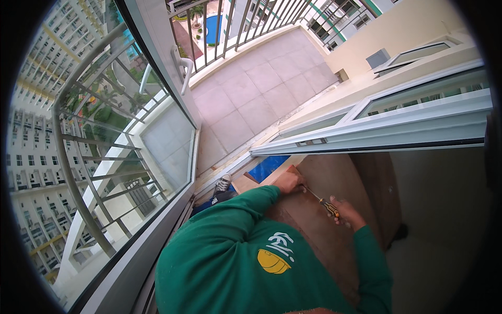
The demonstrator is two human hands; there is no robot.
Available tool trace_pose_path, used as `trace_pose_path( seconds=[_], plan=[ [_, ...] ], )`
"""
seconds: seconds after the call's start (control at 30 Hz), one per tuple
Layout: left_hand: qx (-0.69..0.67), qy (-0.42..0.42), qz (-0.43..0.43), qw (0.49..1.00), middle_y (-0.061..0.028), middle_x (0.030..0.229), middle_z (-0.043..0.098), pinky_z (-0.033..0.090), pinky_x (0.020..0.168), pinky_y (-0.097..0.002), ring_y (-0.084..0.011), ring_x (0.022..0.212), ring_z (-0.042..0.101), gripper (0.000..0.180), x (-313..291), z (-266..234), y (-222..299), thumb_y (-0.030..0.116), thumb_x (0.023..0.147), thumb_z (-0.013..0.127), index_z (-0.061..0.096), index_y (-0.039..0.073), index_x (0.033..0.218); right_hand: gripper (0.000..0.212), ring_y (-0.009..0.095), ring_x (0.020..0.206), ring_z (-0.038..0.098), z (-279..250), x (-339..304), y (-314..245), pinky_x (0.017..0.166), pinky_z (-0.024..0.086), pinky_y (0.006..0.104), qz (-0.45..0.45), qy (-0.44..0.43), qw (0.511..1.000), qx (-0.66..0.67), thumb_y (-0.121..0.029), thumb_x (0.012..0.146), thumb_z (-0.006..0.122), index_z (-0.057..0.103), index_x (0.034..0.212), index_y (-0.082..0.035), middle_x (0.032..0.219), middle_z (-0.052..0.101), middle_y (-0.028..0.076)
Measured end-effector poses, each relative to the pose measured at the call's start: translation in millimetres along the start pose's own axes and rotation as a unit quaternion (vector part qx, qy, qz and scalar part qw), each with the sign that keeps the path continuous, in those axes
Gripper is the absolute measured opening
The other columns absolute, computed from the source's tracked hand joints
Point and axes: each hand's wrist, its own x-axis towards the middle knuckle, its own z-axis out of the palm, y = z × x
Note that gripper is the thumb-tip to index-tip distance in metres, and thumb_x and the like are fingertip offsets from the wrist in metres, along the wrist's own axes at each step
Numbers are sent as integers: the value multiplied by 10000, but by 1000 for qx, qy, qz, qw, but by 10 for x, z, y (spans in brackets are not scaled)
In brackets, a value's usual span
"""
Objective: The person uses a screwdriver to fasten screws into a large wooden panel laid on a blue protective sheet. They repeatedly drive screws along the edges of the panel, moving around the room to access different sections.
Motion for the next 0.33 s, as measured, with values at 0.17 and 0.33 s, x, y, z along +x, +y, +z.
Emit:
trace_pose_path(
  seconds=[0.17, 0.33],
  plan=[
    [9, 3, -9, 1000, -81, 1091, 777, 557, 942, -497, -345, 1040, 736, 213, 74, -15, 2, 356, 971, 750, 772, 168, 1069, 390, 134, 624, 618, 84, 93, 73, 541, 517, 301, 1, -10, 998, 65, -447, 1085, 643, 677, 1055, -60, 788, 657, 70],
    [13, -16, -4, 1000, -104, 1117, 774, 558, 950, -492, -346, 1064, 734, 247, 84, -15, -11, 372, 973, 750, 768, 154, 1087, 287, 326, 981, 699, 287, 51, 80, 897, 562, 520, -257, 198, 836, -442, -322, 1042, 673, 681, 1155, -58, 1028, 672, 154]
  ],
)
